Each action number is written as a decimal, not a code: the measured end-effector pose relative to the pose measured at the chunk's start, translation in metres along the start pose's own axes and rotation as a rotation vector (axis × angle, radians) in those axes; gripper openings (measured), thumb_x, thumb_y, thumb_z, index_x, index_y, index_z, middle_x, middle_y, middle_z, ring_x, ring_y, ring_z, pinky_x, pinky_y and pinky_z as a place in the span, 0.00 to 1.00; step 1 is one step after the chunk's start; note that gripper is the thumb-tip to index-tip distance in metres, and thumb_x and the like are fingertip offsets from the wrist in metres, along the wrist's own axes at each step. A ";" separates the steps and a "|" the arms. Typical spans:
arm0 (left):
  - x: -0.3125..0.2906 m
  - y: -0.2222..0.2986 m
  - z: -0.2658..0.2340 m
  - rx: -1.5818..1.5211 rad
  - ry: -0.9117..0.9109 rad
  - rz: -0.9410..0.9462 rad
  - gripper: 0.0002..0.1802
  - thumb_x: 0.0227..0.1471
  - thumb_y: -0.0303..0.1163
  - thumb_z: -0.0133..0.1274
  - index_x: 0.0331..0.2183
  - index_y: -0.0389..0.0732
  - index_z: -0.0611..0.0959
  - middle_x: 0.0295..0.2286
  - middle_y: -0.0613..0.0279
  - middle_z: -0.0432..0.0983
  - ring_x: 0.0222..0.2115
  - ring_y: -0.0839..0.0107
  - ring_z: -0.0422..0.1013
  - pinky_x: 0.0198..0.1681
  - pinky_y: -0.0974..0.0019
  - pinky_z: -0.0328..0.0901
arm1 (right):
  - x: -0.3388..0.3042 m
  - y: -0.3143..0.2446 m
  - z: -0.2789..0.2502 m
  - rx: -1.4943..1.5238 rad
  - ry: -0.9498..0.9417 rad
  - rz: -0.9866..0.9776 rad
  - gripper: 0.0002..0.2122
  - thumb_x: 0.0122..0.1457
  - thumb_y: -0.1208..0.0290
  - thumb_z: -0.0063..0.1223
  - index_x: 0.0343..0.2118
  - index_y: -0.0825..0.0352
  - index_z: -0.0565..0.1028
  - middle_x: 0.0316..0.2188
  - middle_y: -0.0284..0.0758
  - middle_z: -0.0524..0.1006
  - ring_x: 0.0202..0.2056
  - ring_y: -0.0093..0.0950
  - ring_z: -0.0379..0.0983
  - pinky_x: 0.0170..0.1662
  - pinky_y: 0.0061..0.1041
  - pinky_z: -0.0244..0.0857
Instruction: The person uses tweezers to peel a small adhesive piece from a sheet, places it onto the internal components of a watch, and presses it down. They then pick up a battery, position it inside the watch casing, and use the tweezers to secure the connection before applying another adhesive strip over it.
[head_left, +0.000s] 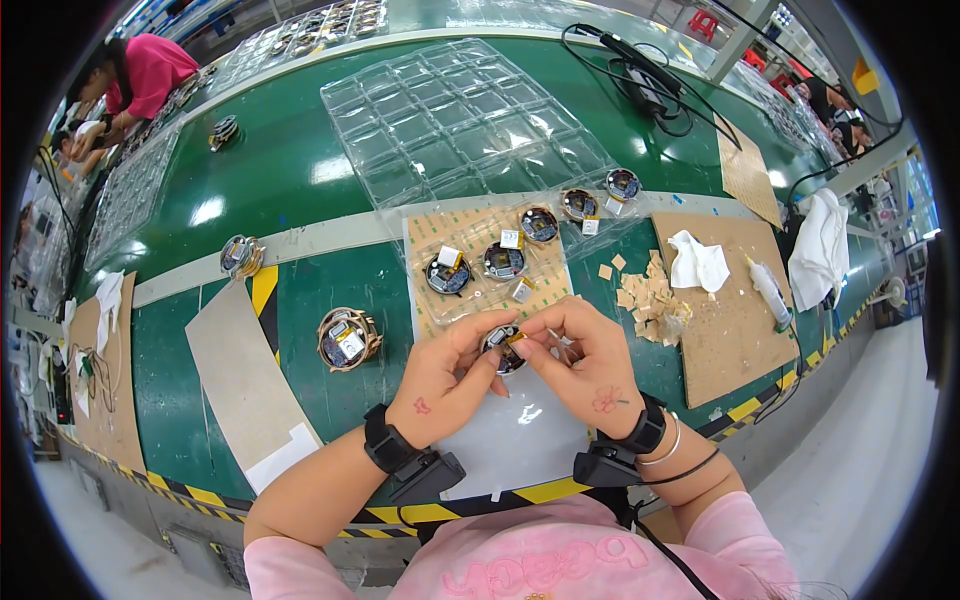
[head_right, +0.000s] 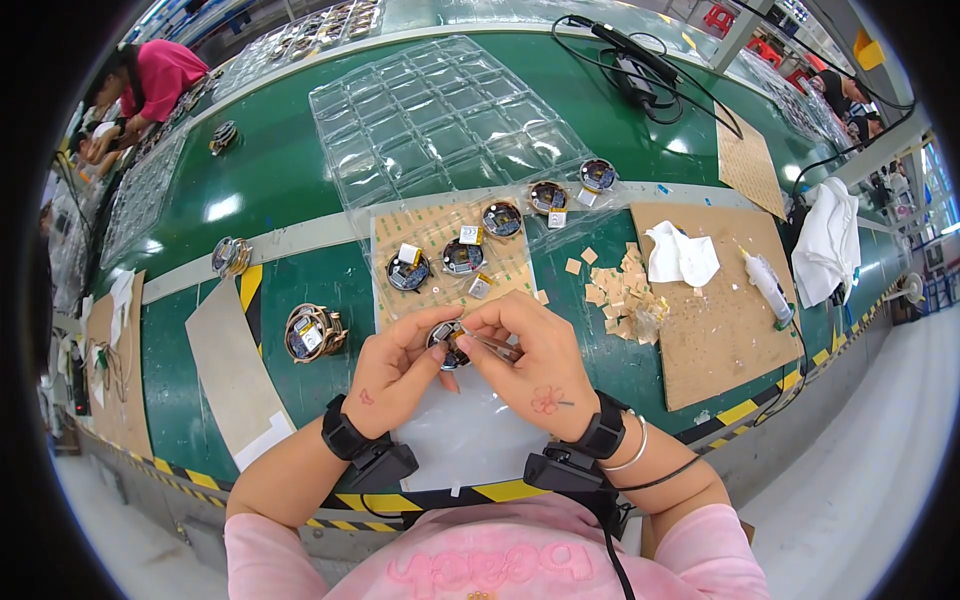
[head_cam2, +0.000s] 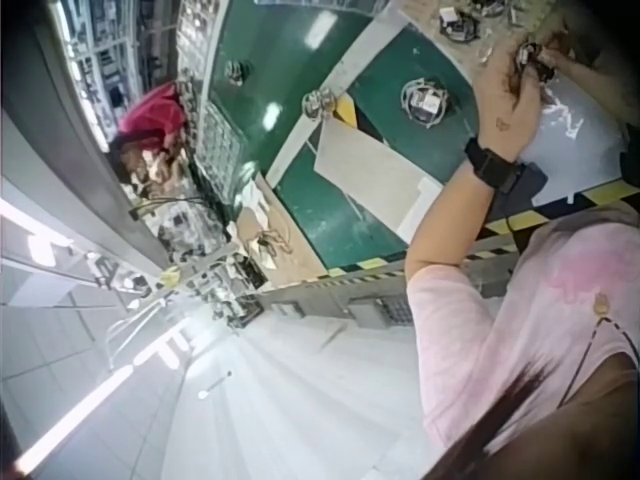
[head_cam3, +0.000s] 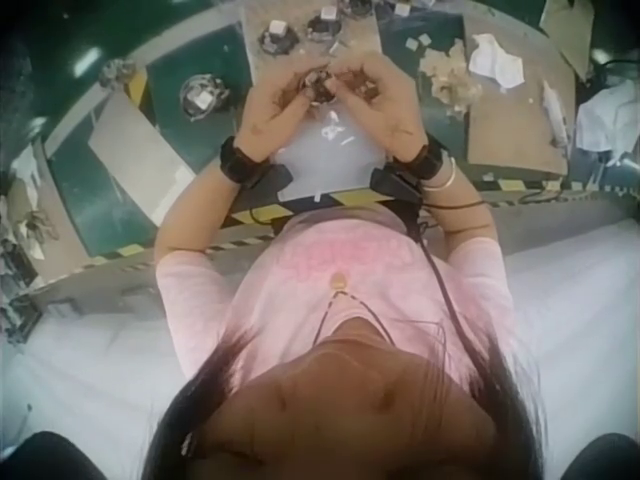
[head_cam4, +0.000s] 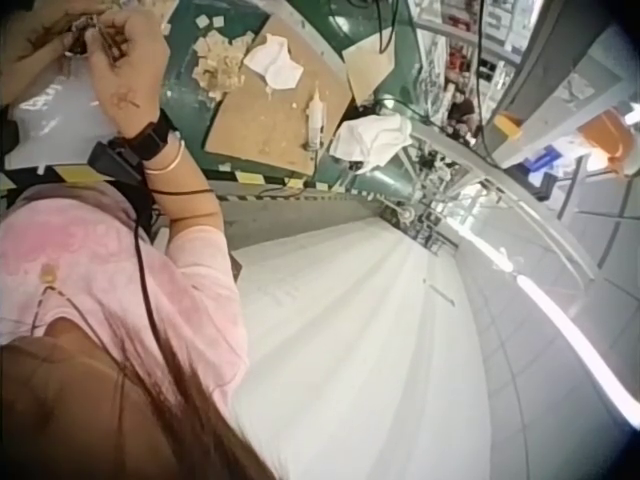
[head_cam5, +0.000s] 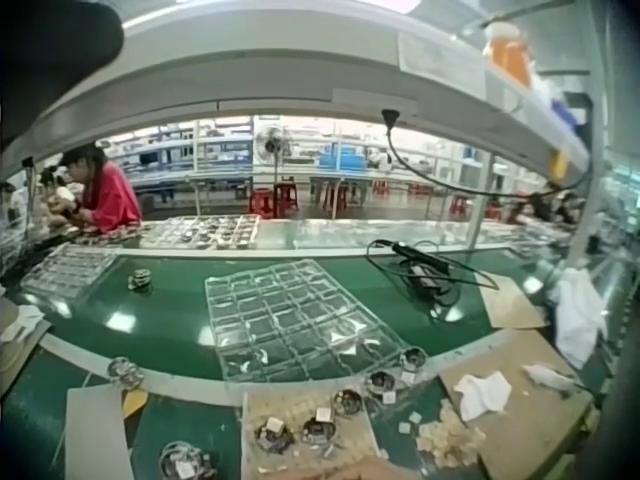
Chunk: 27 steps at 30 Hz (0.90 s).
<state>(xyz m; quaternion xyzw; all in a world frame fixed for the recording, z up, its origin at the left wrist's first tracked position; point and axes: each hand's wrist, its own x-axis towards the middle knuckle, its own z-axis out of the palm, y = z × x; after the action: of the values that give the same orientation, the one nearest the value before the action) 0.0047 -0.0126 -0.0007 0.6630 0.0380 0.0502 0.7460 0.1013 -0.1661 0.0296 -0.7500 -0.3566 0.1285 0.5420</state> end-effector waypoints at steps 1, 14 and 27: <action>0.000 0.000 0.000 0.000 0.000 0.000 0.21 0.55 0.17 0.41 0.52 0.35 0.69 0.39 0.59 0.73 0.33 0.78 0.71 0.30 0.72 0.70 | 0.000 0.000 0.000 -0.012 0.000 -0.007 0.07 0.51 0.78 0.60 0.32 0.67 0.73 0.27 0.27 0.71 0.26 0.11 0.66 0.23 0.12 0.55; 0.002 0.005 0.002 -0.092 0.022 0.002 0.23 0.55 0.17 0.41 0.53 0.36 0.67 0.36 0.62 0.73 0.33 0.80 0.72 0.35 0.75 0.68 | 0.000 0.005 0.010 -0.001 0.083 -0.040 0.06 0.48 0.80 0.61 0.28 0.67 0.76 0.25 0.29 0.73 0.21 0.13 0.64 0.22 0.14 0.56; 0.003 0.002 -0.003 -0.160 0.090 0.011 0.23 0.57 0.20 0.42 0.55 0.38 0.65 0.40 0.61 0.73 0.34 0.76 0.74 0.31 0.77 0.64 | 0.002 -0.001 0.018 -0.096 0.142 -0.192 0.11 0.47 0.82 0.60 0.36 0.65 0.79 0.28 0.29 0.72 0.21 0.14 0.62 0.22 0.14 0.55</action>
<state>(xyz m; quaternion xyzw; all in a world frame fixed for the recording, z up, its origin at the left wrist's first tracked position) 0.0076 -0.0087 0.0010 0.5986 0.0636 0.0869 0.7938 0.0920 -0.1518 0.0241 -0.7446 -0.3932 0.0053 0.5393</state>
